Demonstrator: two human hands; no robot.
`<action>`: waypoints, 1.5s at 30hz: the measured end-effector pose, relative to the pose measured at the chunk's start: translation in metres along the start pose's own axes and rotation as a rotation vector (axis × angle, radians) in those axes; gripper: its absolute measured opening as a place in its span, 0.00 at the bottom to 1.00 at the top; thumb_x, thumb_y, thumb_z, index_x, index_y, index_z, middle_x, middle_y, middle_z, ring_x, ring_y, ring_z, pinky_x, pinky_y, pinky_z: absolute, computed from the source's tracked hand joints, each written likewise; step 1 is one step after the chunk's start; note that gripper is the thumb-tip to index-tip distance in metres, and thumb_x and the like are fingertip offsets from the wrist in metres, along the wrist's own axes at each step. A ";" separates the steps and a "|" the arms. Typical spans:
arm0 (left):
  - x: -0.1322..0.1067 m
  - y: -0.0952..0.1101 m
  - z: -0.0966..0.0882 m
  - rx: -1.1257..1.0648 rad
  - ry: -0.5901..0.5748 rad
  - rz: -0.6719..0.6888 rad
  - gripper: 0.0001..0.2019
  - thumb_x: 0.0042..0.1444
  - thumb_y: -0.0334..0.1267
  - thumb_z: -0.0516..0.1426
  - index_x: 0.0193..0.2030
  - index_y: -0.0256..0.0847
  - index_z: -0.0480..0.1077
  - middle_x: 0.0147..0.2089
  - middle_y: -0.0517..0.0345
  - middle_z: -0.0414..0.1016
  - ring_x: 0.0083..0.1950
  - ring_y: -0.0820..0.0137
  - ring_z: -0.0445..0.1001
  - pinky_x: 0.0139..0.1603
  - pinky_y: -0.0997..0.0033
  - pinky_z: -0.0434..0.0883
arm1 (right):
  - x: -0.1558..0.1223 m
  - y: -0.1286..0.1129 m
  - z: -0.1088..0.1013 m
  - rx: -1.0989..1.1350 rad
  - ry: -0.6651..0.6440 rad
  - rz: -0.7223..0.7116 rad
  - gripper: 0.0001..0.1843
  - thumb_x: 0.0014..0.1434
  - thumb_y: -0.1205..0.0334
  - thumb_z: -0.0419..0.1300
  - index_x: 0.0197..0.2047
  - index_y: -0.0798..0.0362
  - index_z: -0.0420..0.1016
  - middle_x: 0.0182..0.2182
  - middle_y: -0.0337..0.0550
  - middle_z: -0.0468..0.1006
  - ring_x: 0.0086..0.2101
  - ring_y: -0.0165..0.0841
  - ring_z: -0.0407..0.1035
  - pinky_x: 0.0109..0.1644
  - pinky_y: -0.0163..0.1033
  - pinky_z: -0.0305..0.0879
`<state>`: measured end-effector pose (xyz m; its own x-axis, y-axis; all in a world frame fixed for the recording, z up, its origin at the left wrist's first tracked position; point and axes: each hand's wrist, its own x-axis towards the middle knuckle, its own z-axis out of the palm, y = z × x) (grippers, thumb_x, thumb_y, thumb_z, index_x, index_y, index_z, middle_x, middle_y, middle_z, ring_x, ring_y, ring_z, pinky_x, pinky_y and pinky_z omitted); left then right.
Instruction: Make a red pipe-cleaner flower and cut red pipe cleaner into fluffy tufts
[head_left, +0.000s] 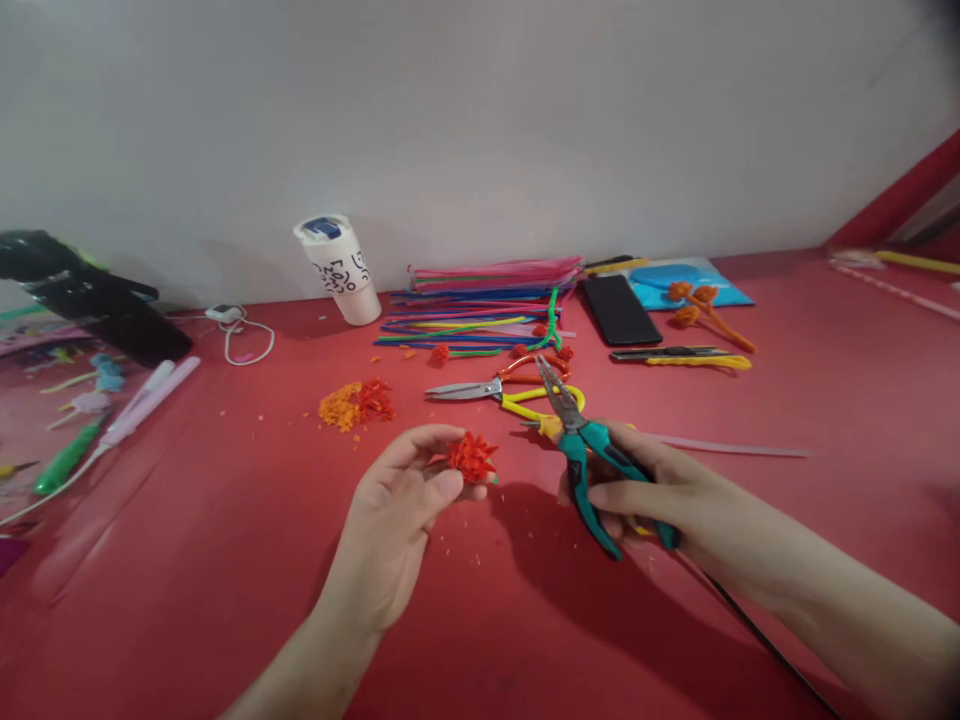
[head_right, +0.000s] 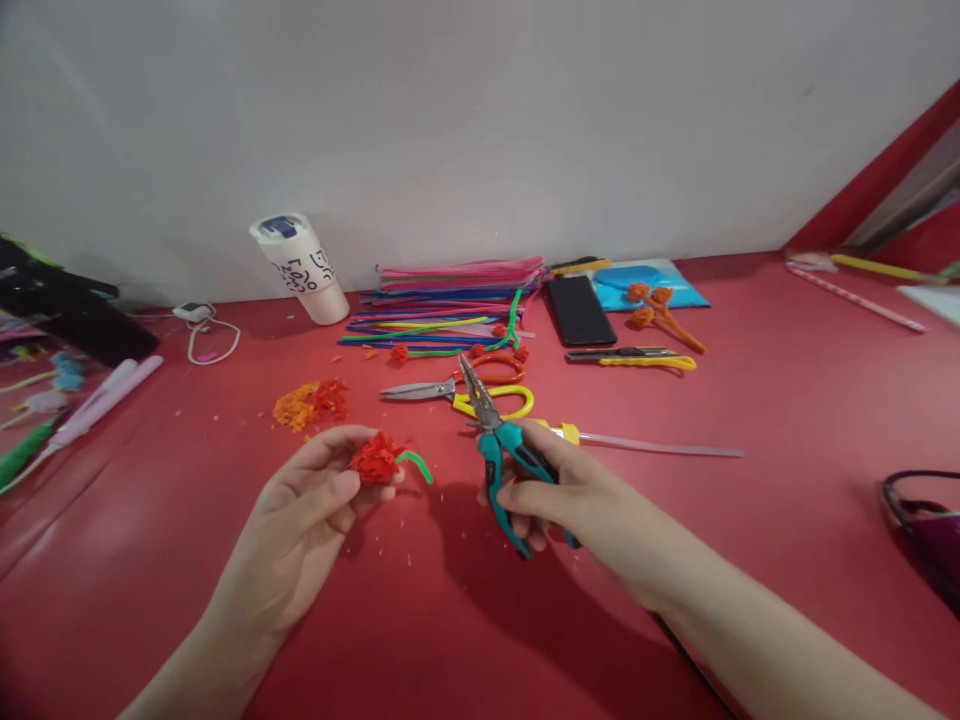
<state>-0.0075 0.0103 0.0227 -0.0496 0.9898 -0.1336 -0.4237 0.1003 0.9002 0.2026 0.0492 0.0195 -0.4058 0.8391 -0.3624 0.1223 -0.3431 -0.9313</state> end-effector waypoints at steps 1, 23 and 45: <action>0.000 0.000 0.001 0.008 0.015 -0.010 0.11 0.46 0.31 0.60 0.39 0.40 0.73 0.34 0.58 0.76 0.33 0.71 0.75 0.39 0.72 0.71 | -0.001 0.001 0.000 0.044 -0.004 -0.011 0.13 0.45 0.67 0.58 0.38 0.53 0.67 0.20 0.33 0.67 0.20 0.24 0.60 0.22 0.30 0.55; 0.000 -0.007 -0.002 -0.001 -0.032 -0.132 0.12 0.47 0.29 0.59 0.40 0.41 0.73 0.35 0.57 0.78 0.33 0.75 0.74 0.36 0.78 0.67 | -0.009 0.022 -0.009 0.405 -0.246 0.049 0.16 0.47 0.69 0.53 0.42 0.52 0.69 0.30 0.45 0.77 0.25 0.30 0.71 0.29 0.34 0.66; -0.001 -0.012 -0.003 0.048 -0.001 -0.180 0.14 0.46 0.31 0.60 0.42 0.40 0.72 0.38 0.55 0.77 0.36 0.70 0.74 0.34 0.76 0.67 | -0.012 0.021 -0.003 0.405 0.019 0.069 0.19 0.41 0.71 0.51 0.40 0.55 0.68 0.27 0.40 0.72 0.16 0.23 0.54 0.15 0.29 0.53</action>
<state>-0.0050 0.0081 0.0108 0.0237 0.9555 -0.2940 -0.3823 0.2804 0.8805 0.2130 0.0336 0.0044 -0.3920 0.8146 -0.4275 -0.2194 -0.5341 -0.8165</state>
